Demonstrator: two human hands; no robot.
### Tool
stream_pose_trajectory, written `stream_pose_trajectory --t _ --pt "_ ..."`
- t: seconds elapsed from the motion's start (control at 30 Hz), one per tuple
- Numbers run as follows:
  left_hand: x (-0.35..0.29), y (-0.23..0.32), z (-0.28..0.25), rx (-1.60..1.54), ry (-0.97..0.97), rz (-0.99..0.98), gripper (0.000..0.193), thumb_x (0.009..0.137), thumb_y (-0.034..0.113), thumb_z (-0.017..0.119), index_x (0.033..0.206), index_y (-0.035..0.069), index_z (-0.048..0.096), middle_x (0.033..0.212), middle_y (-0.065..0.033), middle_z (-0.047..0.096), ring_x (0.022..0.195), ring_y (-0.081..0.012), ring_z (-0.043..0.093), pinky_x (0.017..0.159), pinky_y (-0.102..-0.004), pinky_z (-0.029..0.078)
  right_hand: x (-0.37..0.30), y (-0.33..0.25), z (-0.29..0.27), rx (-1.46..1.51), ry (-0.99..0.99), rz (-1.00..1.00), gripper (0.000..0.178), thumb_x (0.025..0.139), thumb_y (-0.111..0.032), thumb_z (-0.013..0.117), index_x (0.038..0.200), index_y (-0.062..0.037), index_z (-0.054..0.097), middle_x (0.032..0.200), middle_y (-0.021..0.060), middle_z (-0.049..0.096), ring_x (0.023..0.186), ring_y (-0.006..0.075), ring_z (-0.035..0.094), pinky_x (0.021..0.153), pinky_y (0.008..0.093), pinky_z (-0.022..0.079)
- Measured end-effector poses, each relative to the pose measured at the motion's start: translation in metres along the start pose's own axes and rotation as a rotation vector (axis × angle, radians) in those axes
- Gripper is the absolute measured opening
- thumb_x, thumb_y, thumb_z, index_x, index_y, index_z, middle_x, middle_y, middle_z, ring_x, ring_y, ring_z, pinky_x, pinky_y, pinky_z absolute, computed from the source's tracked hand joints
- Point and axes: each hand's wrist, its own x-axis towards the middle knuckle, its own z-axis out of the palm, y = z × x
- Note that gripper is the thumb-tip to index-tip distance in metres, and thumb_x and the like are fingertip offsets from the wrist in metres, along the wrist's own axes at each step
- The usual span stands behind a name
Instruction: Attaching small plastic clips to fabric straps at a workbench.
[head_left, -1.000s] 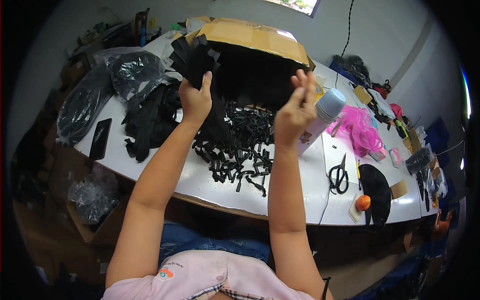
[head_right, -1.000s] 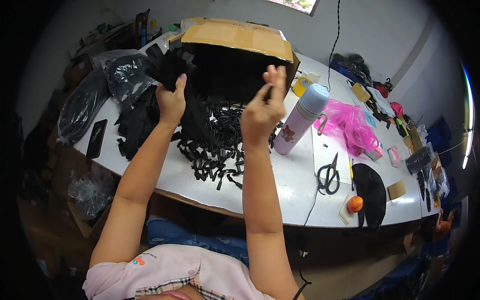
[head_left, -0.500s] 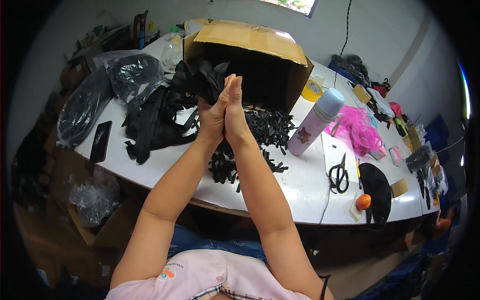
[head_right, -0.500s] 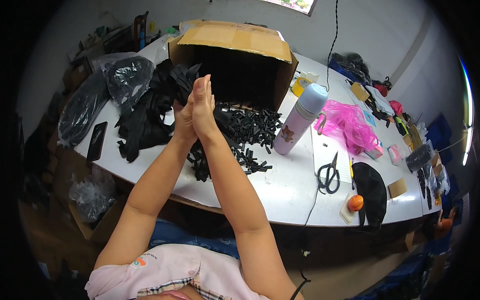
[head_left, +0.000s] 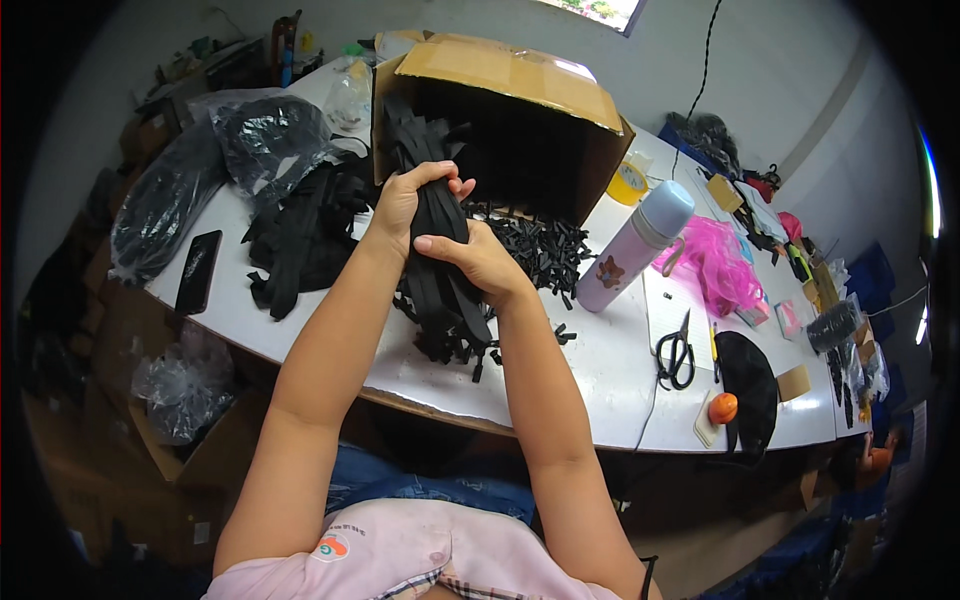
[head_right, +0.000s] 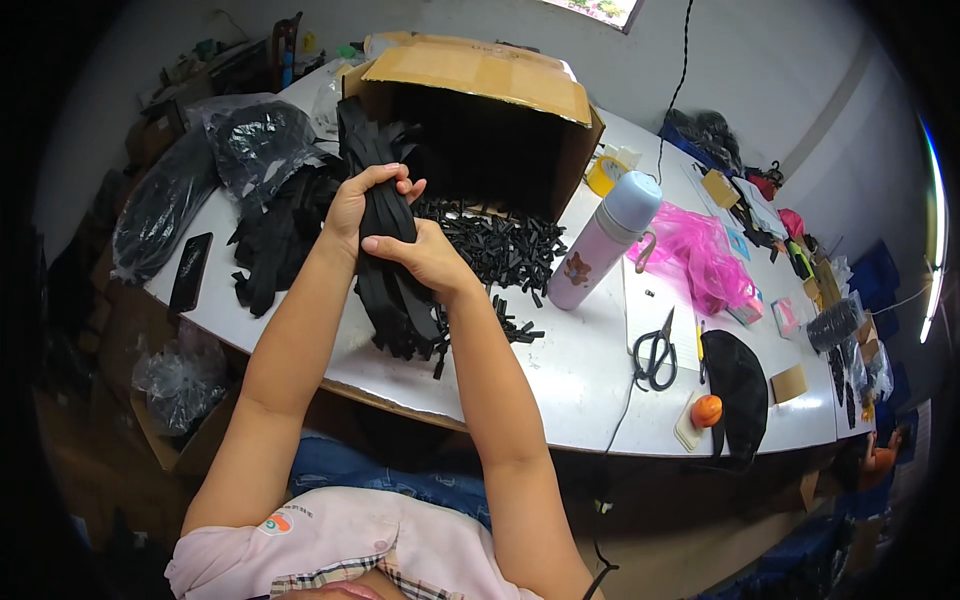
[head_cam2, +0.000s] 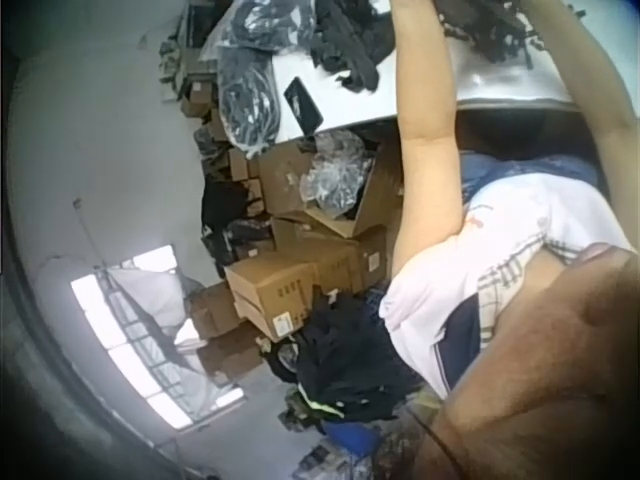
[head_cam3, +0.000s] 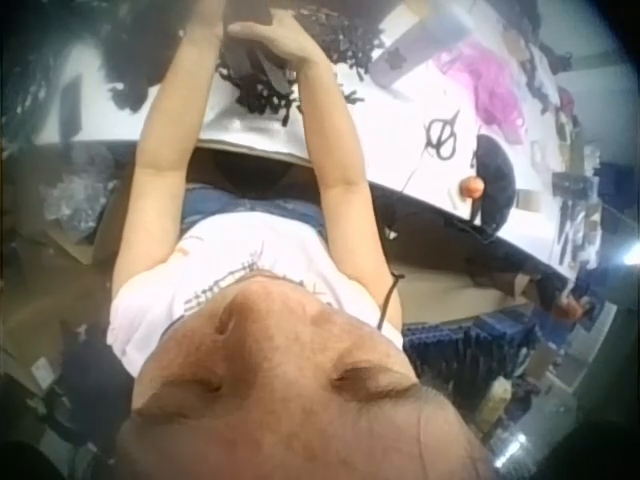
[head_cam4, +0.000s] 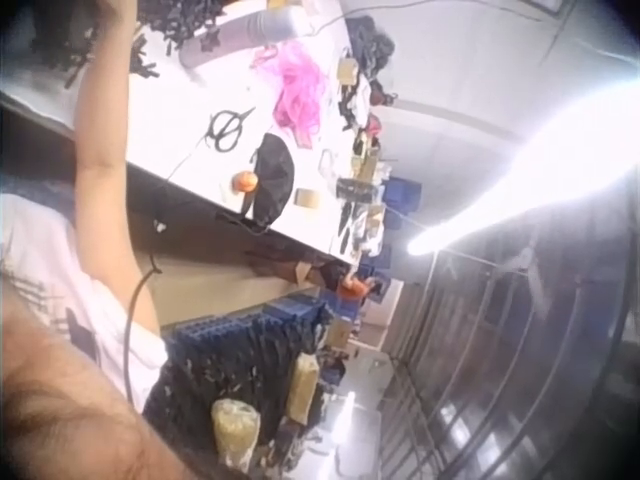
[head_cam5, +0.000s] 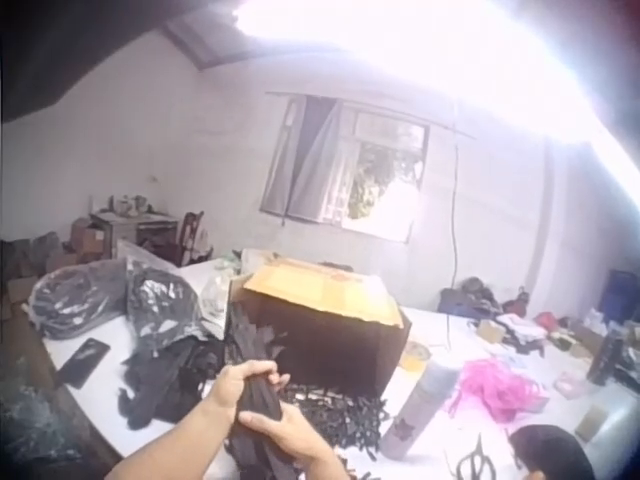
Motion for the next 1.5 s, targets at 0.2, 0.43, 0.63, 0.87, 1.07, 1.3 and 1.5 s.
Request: stream_pose_trajectory --t 0.2,0.43,0.63,0.87,1.07,1.3,1.5 --pt "-0.016 -0.011 0.008 0.286 0.034 -0.039 0.017 0.067 0.008 0.060 0.080 -0.002 0.055 0.075 -0.0117 0.057 0.068 -0.0196 0.058 0.066 -0.0299 0.049 -0.001 0.001 -0.004 0.073 0.066 0.043 0.033 0.064 -0.016 0.068 0.087 0.0028 0.054 0.077 0.0094 0.058 0.065 0.0148 0.058 0.057 0.0240 0.048" --pt "-0.005 -0.016 -0.020 -0.057 0.155 -0.128 0.014 0.071 0.013 0.053 0.076 0.001 0.054 0.079 -0.0145 0.056 0.076 -0.0263 0.056 0.080 -0.0374 0.045 -0.005 0.022 -0.009 0.128 0.169 -0.007 0.041 0.069 -0.024 0.065 0.097 0.0022 0.051 0.081 0.0090 0.056 0.065 0.0147 0.057 0.058 0.0246 0.047" --pt "0.000 0.002 -0.038 -0.178 0.290 0.176 0.024 0.070 0.001 0.057 0.092 0.007 0.050 0.070 -0.0072 0.053 0.064 -0.0173 0.054 0.071 -0.0376 0.048 -0.025 0.038 -0.003 0.569 0.410 -0.061 0.070 0.074 -0.052 0.048 0.120 -0.0036 0.031 0.098 0.0095 0.052 0.089 0.0179 0.053 0.067 0.0393 0.047" --pt "-0.007 -0.025 -0.024 -0.142 0.277 0.167 0.032 0.069 -0.001 0.060 0.097 0.008 0.047 0.076 -0.0077 0.054 0.073 -0.0221 0.057 0.066 -0.0366 0.048 0.004 0.045 0.028 0.527 0.574 -0.235 0.045 0.083 -0.029 0.045 0.117 0.0006 0.040 0.110 0.0120 0.048 0.098 0.0168 0.048 0.081 0.0253 0.038" --pt "-0.013 -0.010 -0.021 -0.135 0.317 0.166 0.026 0.075 0.003 0.053 0.099 0.009 0.046 0.077 -0.0055 0.054 0.074 -0.0197 0.055 0.075 -0.0403 0.046 -0.010 0.054 0.000 0.346 0.699 -0.201 0.062 0.080 -0.043 0.042 0.126 -0.0044 0.028 0.115 0.0121 0.045 0.096 0.0207 0.049 0.076 0.0351 0.039" --pt "-0.012 -0.005 -0.034 -0.281 0.177 0.165 0.022 0.078 0.006 0.052 0.099 0.008 0.045 0.068 -0.0022 0.049 0.056 -0.0106 0.047 0.066 -0.0306 0.045 -0.025 0.050 0.010 0.128 0.609 -0.270 0.064 0.080 -0.040 0.044 0.127 -0.0014 0.026 0.124 0.0139 0.035 0.104 0.0233 0.042 0.086 0.0363 0.034" --pt "-0.037 -0.011 -0.023 -0.151 -0.041 -0.071 0.023 0.082 0.012 0.049 0.104 0.007 0.044 0.064 -0.0001 0.045 0.052 -0.0088 0.044 0.062 -0.0293 0.045 -0.042 0.033 -0.003 0.111 0.520 -0.261 0.051 0.081 -0.035 0.045 0.120 -0.0028 0.038 0.113 0.0098 0.048 0.099 0.0187 0.046 0.085 0.0344 0.035"
